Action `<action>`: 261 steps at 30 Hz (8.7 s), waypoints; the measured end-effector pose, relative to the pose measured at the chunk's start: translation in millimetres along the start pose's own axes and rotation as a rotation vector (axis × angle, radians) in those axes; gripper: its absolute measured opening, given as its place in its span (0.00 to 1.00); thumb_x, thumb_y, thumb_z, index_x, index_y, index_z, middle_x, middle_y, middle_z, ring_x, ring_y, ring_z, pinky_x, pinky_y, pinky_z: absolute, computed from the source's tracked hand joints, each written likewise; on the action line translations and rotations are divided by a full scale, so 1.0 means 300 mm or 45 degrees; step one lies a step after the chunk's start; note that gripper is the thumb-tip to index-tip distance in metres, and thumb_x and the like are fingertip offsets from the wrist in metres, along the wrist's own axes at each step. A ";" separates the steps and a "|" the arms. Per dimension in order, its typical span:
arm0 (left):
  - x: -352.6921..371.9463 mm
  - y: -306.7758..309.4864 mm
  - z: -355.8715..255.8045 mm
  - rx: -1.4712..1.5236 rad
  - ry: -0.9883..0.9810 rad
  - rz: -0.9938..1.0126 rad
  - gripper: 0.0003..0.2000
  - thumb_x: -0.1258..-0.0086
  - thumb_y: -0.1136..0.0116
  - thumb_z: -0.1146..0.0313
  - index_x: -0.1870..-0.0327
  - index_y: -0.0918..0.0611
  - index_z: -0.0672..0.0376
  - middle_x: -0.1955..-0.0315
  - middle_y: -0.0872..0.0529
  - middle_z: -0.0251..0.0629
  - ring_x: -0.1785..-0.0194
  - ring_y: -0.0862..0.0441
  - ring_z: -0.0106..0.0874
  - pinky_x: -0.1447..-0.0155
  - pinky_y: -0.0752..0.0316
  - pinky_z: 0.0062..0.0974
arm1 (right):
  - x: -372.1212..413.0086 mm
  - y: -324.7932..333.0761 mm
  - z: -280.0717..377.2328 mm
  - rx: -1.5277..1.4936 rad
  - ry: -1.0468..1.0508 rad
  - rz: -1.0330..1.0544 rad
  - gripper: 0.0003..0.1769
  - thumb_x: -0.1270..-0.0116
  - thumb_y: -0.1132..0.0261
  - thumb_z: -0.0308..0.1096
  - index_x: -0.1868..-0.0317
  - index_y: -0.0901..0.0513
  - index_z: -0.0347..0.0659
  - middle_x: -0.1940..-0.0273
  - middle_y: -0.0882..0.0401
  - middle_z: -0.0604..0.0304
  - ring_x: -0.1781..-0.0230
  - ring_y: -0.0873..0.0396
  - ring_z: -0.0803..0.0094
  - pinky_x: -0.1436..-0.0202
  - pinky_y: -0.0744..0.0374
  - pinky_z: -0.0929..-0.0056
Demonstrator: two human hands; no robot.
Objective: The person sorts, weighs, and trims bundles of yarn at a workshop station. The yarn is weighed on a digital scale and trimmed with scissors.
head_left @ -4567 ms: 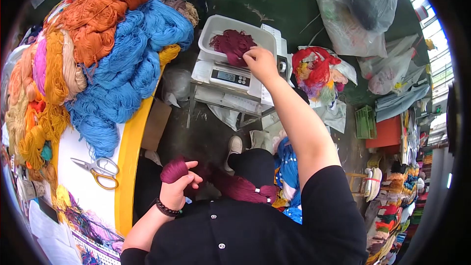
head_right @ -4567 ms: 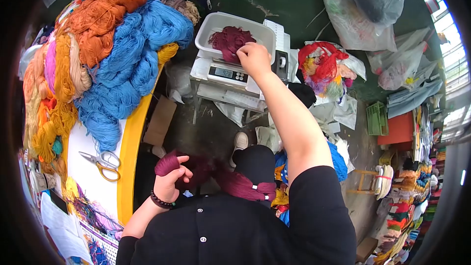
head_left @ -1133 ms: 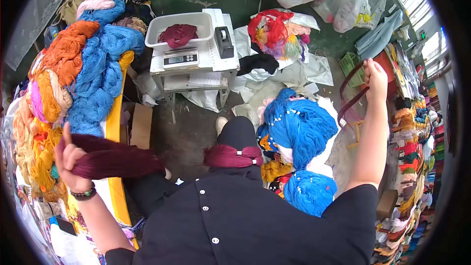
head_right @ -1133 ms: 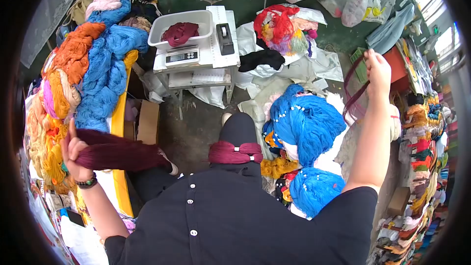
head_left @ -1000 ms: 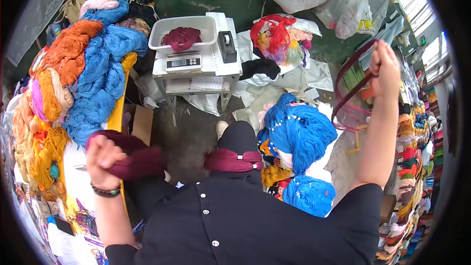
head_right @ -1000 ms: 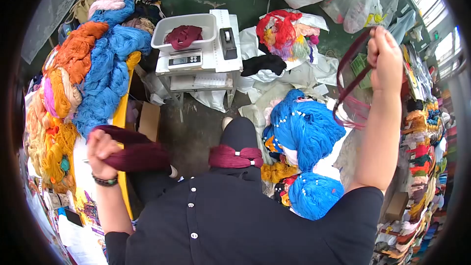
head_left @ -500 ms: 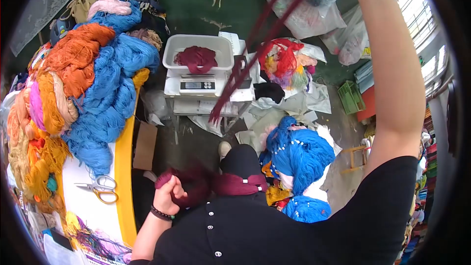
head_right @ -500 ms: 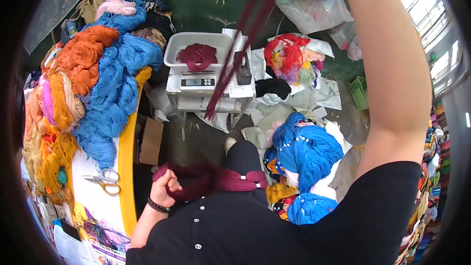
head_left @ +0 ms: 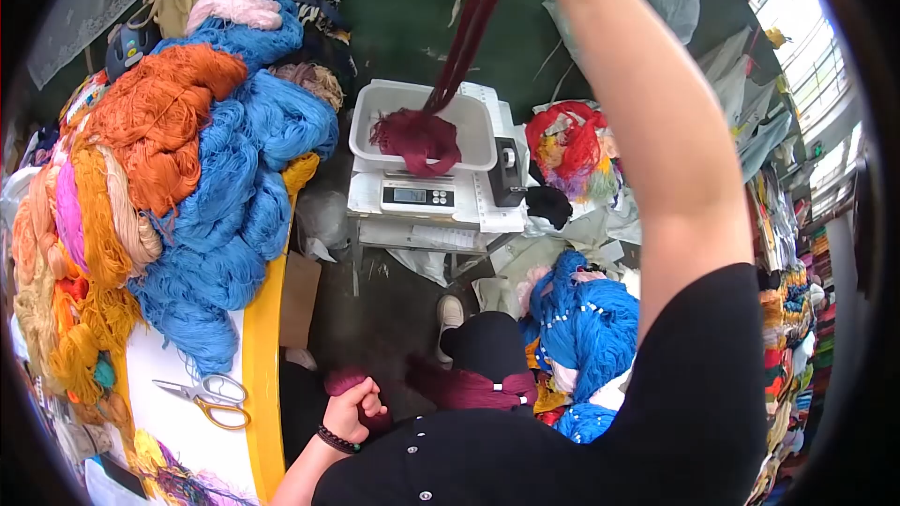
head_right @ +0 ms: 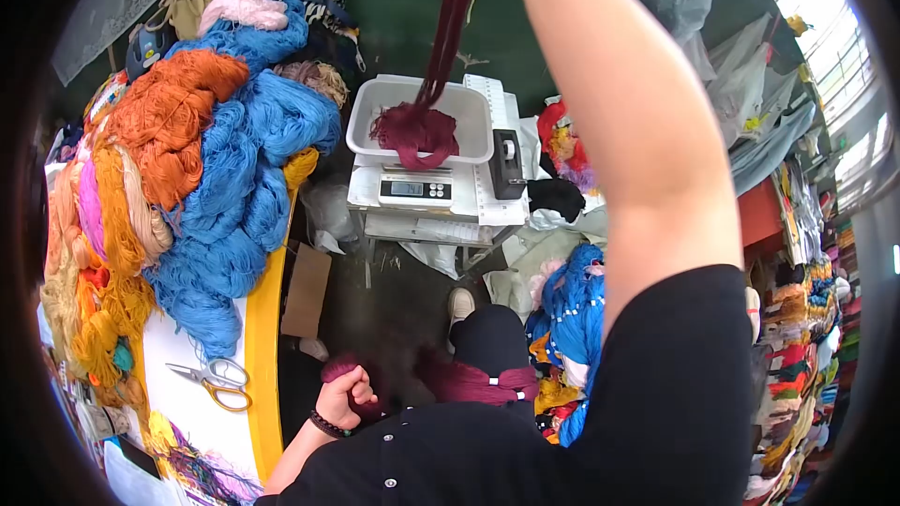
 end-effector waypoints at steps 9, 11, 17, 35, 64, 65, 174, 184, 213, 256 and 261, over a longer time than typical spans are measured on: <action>0.017 -0.095 -0.076 0.425 0.036 0.376 0.14 0.26 0.51 0.64 0.46 0.22 0.61 0.84 0.33 0.25 0.79 0.37 0.21 0.59 0.30 0.27 | 0.434 0.206 -0.862 1.480 0.141 0.421 0.10 0.40 0.37 0.40 0.65 0.13 0.45 0.66 0.16 0.53 0.61 0.18 0.53 0.54 0.22 0.58; -0.001 -0.071 -0.073 0.417 -0.010 0.435 0.13 0.27 0.50 0.64 0.51 0.20 0.62 0.84 0.32 0.26 0.78 0.35 0.22 0.57 0.29 0.29 | 0.605 0.179 -0.897 1.592 0.525 0.560 0.09 0.41 0.36 0.40 0.66 0.14 0.46 0.67 0.16 0.57 0.60 0.19 0.55 0.56 0.24 0.56; 0.001 -0.135 -0.118 0.147 -0.122 0.361 0.13 0.28 0.47 0.64 0.55 0.19 0.66 0.67 0.20 0.37 0.62 0.21 0.29 0.47 0.24 0.34 | 0.864 0.179 -0.698 1.588 0.814 0.258 0.14 0.41 0.33 0.37 0.57 0.19 0.40 0.58 0.19 0.56 0.57 0.22 0.56 0.50 0.28 0.57; 0.108 -0.332 -0.182 -0.343 -0.636 0.102 0.21 0.30 0.47 0.78 0.35 0.29 0.65 0.51 0.18 0.37 0.60 0.20 0.22 0.55 0.24 0.20 | 1.671 -0.022 -0.768 -0.022 -1.039 0.696 0.08 0.30 0.40 0.29 0.63 0.20 0.30 0.66 0.23 0.60 0.72 0.23 0.79 0.69 0.24 0.79; 0.064 -0.173 -0.188 -0.310 -0.606 -0.224 0.10 0.27 0.46 0.66 0.53 0.19 0.61 0.73 0.16 0.34 0.79 0.29 0.20 0.67 0.27 0.21 | 1.026 0.686 -1.112 1.919 0.181 0.628 0.09 0.50 0.31 0.33 0.66 0.14 0.44 0.66 0.17 0.57 0.61 0.20 0.56 0.56 0.22 0.58; 0.061 -0.172 -0.189 -0.315 -0.600 -0.233 0.10 0.27 0.46 0.66 0.53 0.19 0.61 0.73 0.16 0.34 0.79 0.29 0.21 0.67 0.27 0.21 | 1.028 0.682 -1.126 1.946 0.209 0.648 0.08 0.52 0.30 0.32 0.68 0.13 0.44 0.68 0.18 0.57 0.63 0.20 0.56 0.58 0.22 0.59; 0.619 -0.564 -0.192 -1.175 -0.935 0.110 0.07 0.32 0.40 0.71 0.57 0.18 0.61 0.74 0.20 0.28 0.70 0.24 0.19 0.65 0.29 0.20 | 1.805 -0.013 -0.227 -0.080 -0.502 0.691 0.22 0.35 0.36 0.26 0.41 0.28 0.38 0.41 0.30 0.58 0.42 0.30 0.76 0.37 0.33 0.71; 0.637 -0.612 -0.216 -1.200 -0.701 0.335 0.08 0.32 0.41 0.65 0.65 0.19 0.62 0.78 0.21 0.30 0.78 0.28 0.17 0.73 0.34 0.17 | 1.813 -0.084 -0.139 0.867 -0.050 1.151 0.09 0.38 0.35 0.35 0.64 0.23 0.38 0.72 0.23 0.55 0.72 0.23 0.56 0.69 0.25 0.67; 0.716 -0.704 -0.172 -2.329 -1.612 -0.135 0.02 0.37 0.45 0.74 0.70 0.21 0.57 0.78 0.20 0.41 0.74 0.21 0.42 0.70 0.29 0.36 | 1.850 -0.023 -0.278 0.122 -0.544 0.746 0.10 0.34 0.35 0.30 0.54 0.16 0.36 0.61 0.17 0.56 0.60 0.18 0.70 0.56 0.23 0.74; 0.412 -0.504 -0.187 -1.257 -1.237 0.037 0.02 0.36 0.40 0.76 0.64 0.20 0.62 0.73 0.19 0.33 0.69 0.21 0.26 0.63 0.28 0.24 | 1.700 0.085 -0.415 0.648 -0.171 0.723 0.04 0.39 0.35 0.31 0.69 0.18 0.40 0.66 0.18 0.62 0.60 0.21 0.65 0.52 0.26 0.68; 0.247 -0.364 -0.090 -0.527 -0.465 -0.056 0.02 0.35 0.41 0.73 0.67 0.21 0.58 0.75 0.21 0.28 0.77 0.30 0.16 0.72 0.35 0.14 | 1.265 0.485 -0.678 0.867 -0.484 0.205 0.16 0.35 0.36 0.41 0.64 0.16 0.34 0.78 0.21 0.63 0.77 0.26 0.80 0.71 0.25 0.76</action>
Point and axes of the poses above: each hand's wrist, its own x-axis away from the middle knuckle, its own y-axis out of the back of the hand, z = x × y, the point moved 10 cm from there along -x, towards the middle knuckle
